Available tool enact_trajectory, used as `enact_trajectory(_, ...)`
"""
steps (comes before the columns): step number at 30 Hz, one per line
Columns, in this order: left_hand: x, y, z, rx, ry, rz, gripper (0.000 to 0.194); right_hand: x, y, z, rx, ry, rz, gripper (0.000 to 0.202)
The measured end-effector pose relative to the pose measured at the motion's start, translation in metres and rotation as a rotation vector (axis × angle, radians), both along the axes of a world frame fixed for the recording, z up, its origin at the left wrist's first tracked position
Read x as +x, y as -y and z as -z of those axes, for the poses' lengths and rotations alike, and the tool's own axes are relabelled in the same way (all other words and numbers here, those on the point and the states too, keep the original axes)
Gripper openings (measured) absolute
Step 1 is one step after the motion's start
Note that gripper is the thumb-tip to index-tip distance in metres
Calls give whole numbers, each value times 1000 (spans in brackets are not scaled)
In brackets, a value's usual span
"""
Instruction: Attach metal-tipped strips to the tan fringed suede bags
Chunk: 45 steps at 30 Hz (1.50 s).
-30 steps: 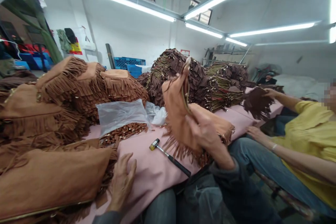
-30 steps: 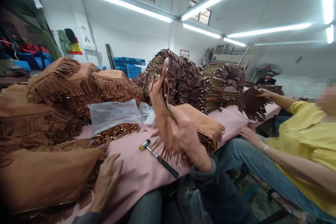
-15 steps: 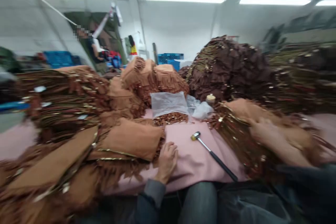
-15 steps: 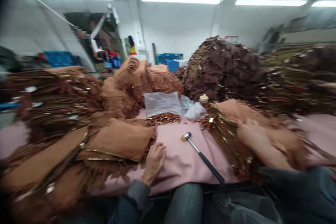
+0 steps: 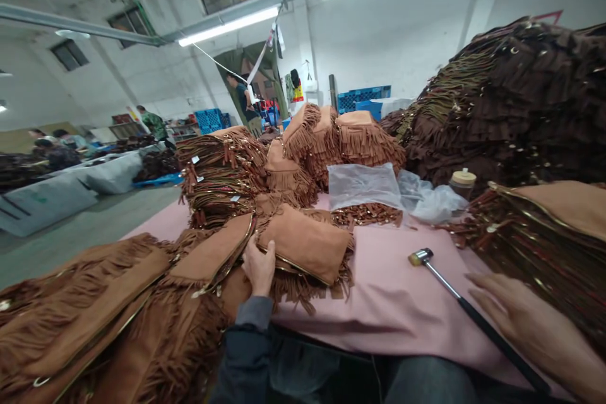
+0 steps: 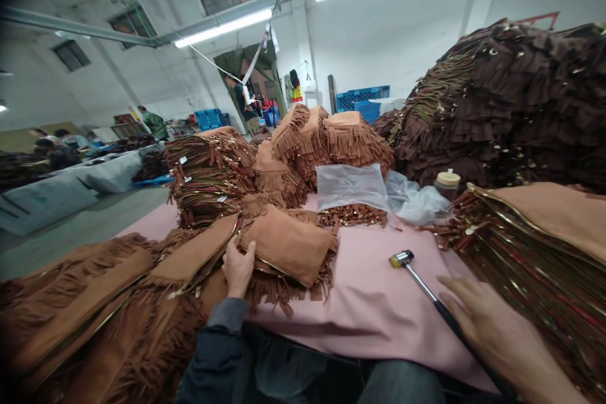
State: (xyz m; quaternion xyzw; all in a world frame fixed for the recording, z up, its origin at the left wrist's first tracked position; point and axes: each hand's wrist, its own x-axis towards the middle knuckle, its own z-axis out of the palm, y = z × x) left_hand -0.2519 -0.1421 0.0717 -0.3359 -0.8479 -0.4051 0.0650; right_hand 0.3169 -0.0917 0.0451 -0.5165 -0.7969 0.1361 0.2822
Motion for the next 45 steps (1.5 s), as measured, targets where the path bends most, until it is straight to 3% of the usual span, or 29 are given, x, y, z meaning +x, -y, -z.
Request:
enact_trajectory(3, -2, -12, -3, 170, 128, 56, 66, -70, 20, 13, -159, -37, -139, 37)
enact_trajectory(6, 6, -23, -13, 426, 336, 176, 73, -130, 43, 14, -319, -188, -250, 39)
enact_trajectory(8, 24, -26, -18, 494, 455, 279, 77, -165, 57, 16, -526, -393, -300, 43)
enact_trajectory(10, 50, -24, -21, 476, 561, 357, 80, -196, 67, 21, -858, -644, -329, 50)
enact_trajectory(12, 78, -14, -18, 433, 634, 384, 80, -224, 73, 31, -1152, -964, -262, 57)
enact_trajectory(14, 102, 3, -12, 404, 643, 366, 77, -248, 74, 39, -1338, -1307, -207, 62)
enact_trajectory(17, 128, 37, 0, 403, 603, 353, 67, -275, 65, 36, -1450, -1650, -202, 61)
enact_trajectory(19, 142, 61, 8, 406, 598, 368, 62, -286, 53, 23, -1351, -1776, -161, 51)
enact_trajectory(21, 153, 82, 19, 385, 601, 363, 60, -290, 39, 4, -1138, -1821, -133, 42)
enact_trajectory(24, 168, 104, 38, 261, 675, 388, 65, -282, 23, -20, -725, -1620, -214, 37)
enact_trajectory(26, 176, 111, 47, 32, 783, 558, 66, -270, 20, -23, -537, -1343, -234, 36)
enact_trajectory(29, 183, 110, 43, -397, 837, 940, 57, -251, 27, -1, -464, -943, -163, 39)
enact_trajectory(31, 185, 96, 28, -437, 724, 1003, 51, -241, 38, 23, -418, -742, -80, 43)
enact_trajectory(35, 185, 36, -8, -71, 185, 833, 40, -231, 60, 57, -280, -597, -23, 48)
enact_trajectory(37, 189, 1, -19, -82, -124, 847, 41, -230, 66, 63, -191, -575, -35, 53)
enact_trajectory(39, 195, -27, -27, -223, -261, 875, 45, -229, 70, 65, -119, -489, -26, 58)
enact_trajectory(42, 204, -48, -29, -442, -135, 985, 43, -227, 71, 64, -71, -321, 24, 55)
enact_trajectory(45, 204, -50, -24, -370, 170, 1158, 36, -222, 73, 57, -46, -327, 26, 47)
